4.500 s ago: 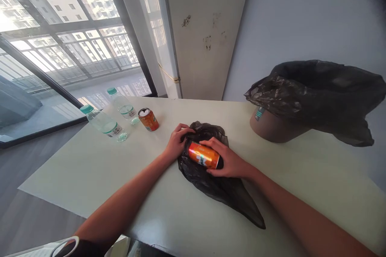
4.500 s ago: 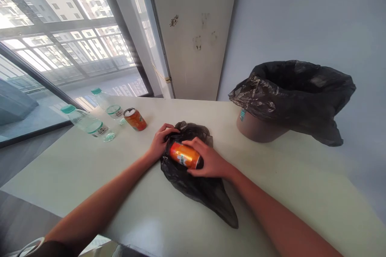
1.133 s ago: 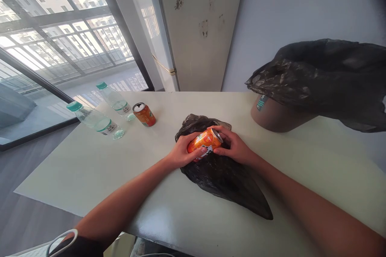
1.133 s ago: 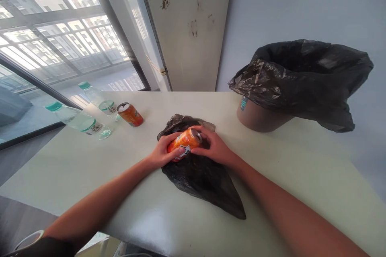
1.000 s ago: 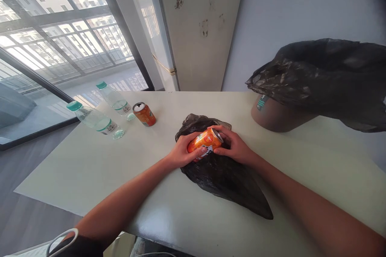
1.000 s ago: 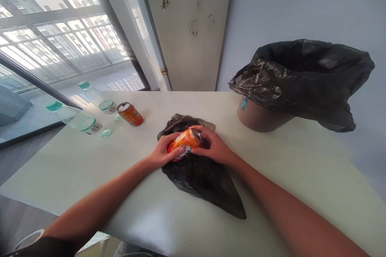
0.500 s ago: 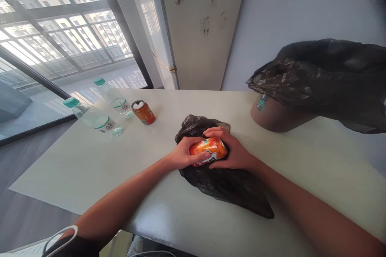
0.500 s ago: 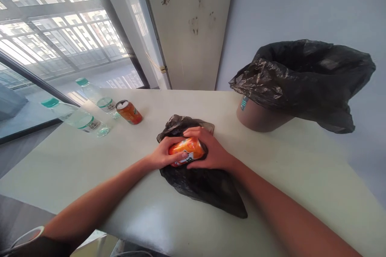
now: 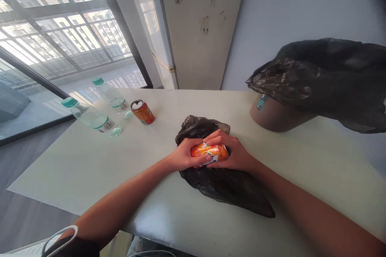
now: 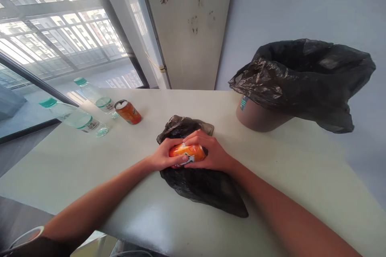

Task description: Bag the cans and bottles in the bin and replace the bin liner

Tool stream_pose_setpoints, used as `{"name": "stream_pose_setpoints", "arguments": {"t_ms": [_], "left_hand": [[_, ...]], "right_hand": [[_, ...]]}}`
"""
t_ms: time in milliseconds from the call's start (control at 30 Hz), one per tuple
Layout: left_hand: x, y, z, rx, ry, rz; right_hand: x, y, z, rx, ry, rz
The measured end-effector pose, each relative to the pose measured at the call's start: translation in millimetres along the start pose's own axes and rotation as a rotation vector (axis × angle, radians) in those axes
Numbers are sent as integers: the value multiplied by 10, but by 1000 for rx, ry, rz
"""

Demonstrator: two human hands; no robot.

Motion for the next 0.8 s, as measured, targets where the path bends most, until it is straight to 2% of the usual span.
{"name": "stream_pose_setpoints", "arguments": {"t_ms": [200,433,800], "left_hand": [[52,-37,1,29,42,-80],[-54,30,10,-13,-58,97],[-124,30,10,-15,-74,119]], "right_hand": [[12,7,12,-6,3,7],[12,3,9,-4,16,12],[48,-12,12,15,53,11]]}}
Point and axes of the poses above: each hand's wrist, its own z-axis towards the middle knuckle, its own y-axis out of the back of the hand, x = y × z, the point moved 9 cm from there along z, towards the middle knuckle, and after that the axes turned 1 degree about -z, right-handed, at the moved point
